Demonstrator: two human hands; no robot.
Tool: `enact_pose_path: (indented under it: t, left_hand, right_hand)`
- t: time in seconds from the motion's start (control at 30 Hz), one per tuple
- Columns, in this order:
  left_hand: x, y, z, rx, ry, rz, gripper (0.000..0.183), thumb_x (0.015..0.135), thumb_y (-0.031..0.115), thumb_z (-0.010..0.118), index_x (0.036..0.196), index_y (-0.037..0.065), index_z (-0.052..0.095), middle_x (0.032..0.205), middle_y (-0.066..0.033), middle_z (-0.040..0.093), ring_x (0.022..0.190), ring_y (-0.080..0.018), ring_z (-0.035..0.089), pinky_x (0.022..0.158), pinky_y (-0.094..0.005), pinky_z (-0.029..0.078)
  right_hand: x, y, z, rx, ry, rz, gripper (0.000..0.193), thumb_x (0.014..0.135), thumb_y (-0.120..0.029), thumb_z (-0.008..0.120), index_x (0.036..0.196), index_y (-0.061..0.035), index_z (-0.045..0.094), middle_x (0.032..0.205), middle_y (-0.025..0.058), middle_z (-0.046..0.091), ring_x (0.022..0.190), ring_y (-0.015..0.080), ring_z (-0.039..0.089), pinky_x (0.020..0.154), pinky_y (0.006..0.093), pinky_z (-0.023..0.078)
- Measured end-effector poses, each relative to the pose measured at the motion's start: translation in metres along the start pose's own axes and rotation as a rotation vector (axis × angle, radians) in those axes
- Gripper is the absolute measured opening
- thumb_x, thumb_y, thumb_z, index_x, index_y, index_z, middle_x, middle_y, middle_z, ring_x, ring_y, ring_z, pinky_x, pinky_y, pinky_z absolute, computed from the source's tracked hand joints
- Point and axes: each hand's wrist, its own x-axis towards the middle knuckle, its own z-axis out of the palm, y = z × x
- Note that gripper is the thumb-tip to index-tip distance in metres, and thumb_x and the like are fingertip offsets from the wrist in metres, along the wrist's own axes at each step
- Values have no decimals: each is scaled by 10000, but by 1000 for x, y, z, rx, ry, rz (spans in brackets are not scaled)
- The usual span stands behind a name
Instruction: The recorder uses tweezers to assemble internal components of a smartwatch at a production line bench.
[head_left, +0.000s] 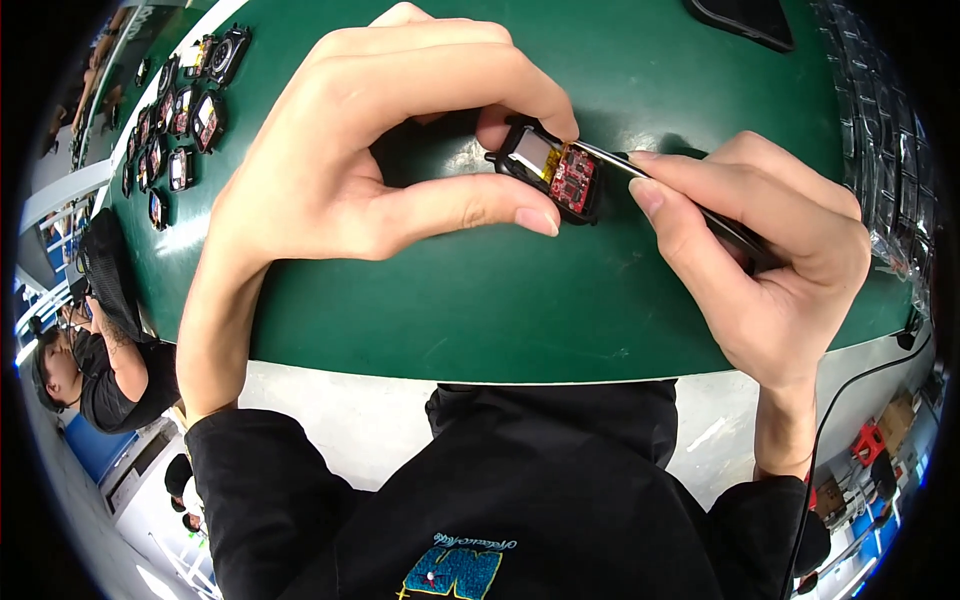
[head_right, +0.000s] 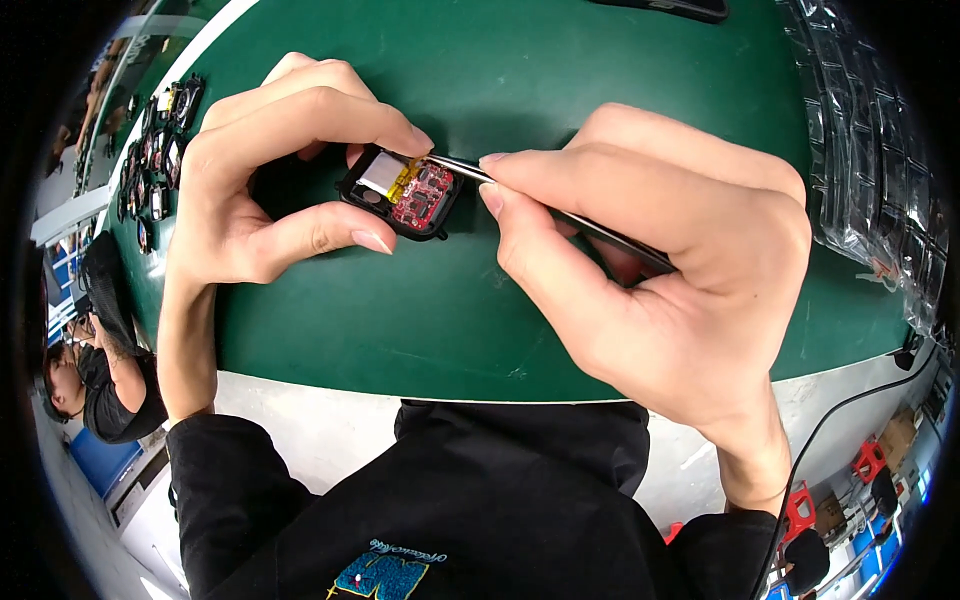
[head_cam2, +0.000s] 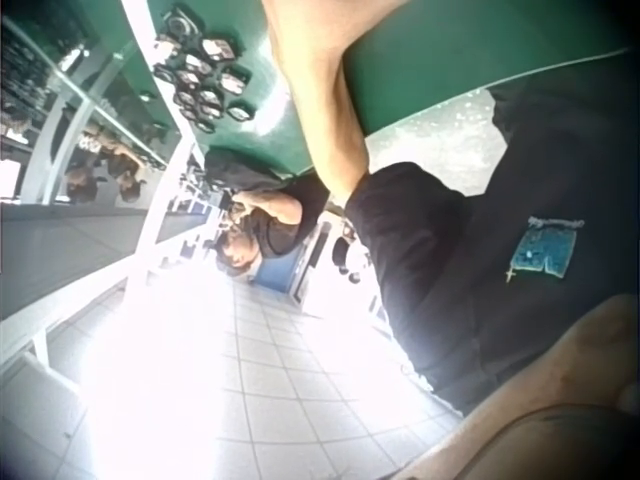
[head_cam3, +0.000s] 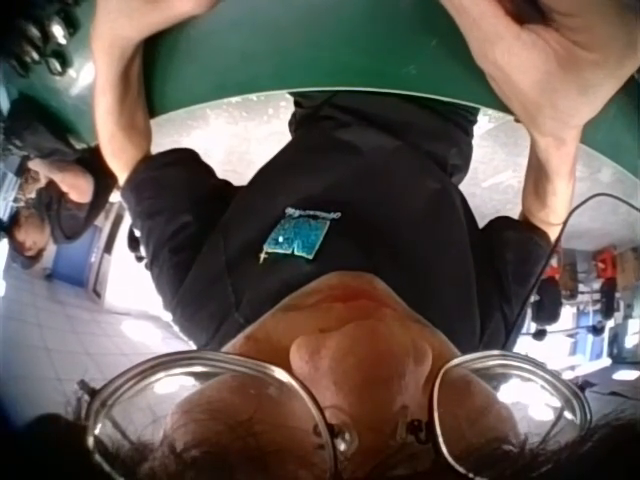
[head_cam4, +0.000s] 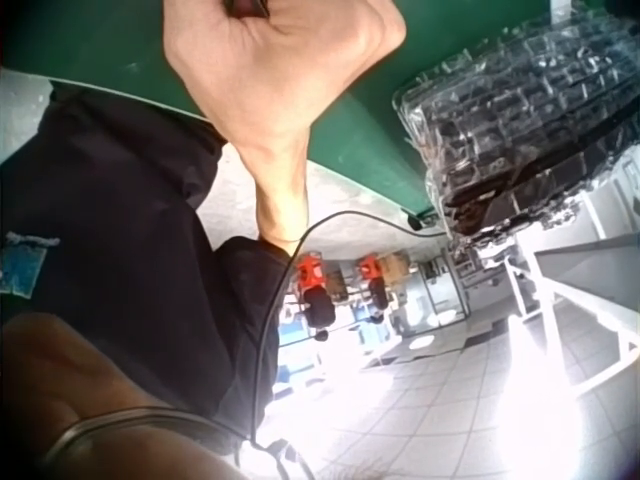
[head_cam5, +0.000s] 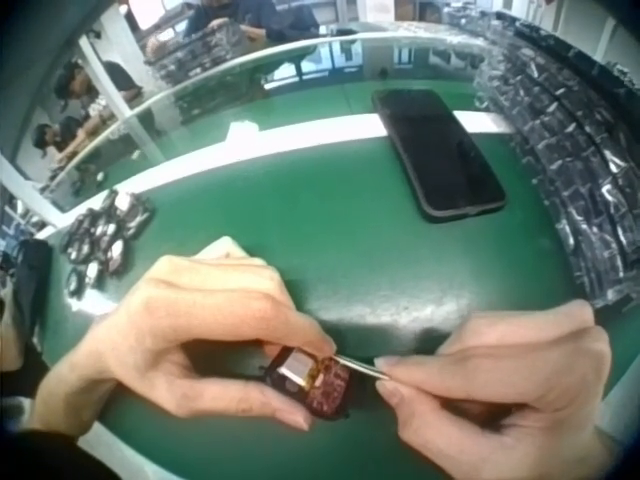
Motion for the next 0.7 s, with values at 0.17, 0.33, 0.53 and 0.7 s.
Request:
enact_pose_path:
  t: [0.17,0.33,0.53,0.7]
  left_hand:
    - [1,-1,0,-15,6,21,602,715,384,984,1137,-3,800,1052,-82,800,805,-199,637,802,-331,464]
    - [-2,-4,2,-61,29,8,602,697,347,1003,1151,9,800,1063,-68,801,811,-184,638,789,-322,460]
    - [-5,-6,4,-63,60,49,597,692,287,1019,1180,32,790,1049,-50,791,824,-173,649,743,-309,449]
    - [-7,2,2,-119,50,-11,484,743,161,906,1194,32,789,1037,-49,766,856,-176,652,779,-312,438]
  right_hand:
    - [-1,1,2,-3,15,-34,224,835,115,836,1035,17,859,708,8,635,585,57,529,533,231,347]
    - [0,1,1,-13,20,-44,225,832,113,837,1034,16,859,707,9,638,585,58,532,534,232,351]
    - [-3,-4,-6,13,3,13,205,860,108,825,1053,47,848,739,24,657,616,59,557,559,217,369]
    - [-9,-9,-8,68,53,110,194,915,86,809,1107,70,832,811,38,687,682,54,582,606,194,391]
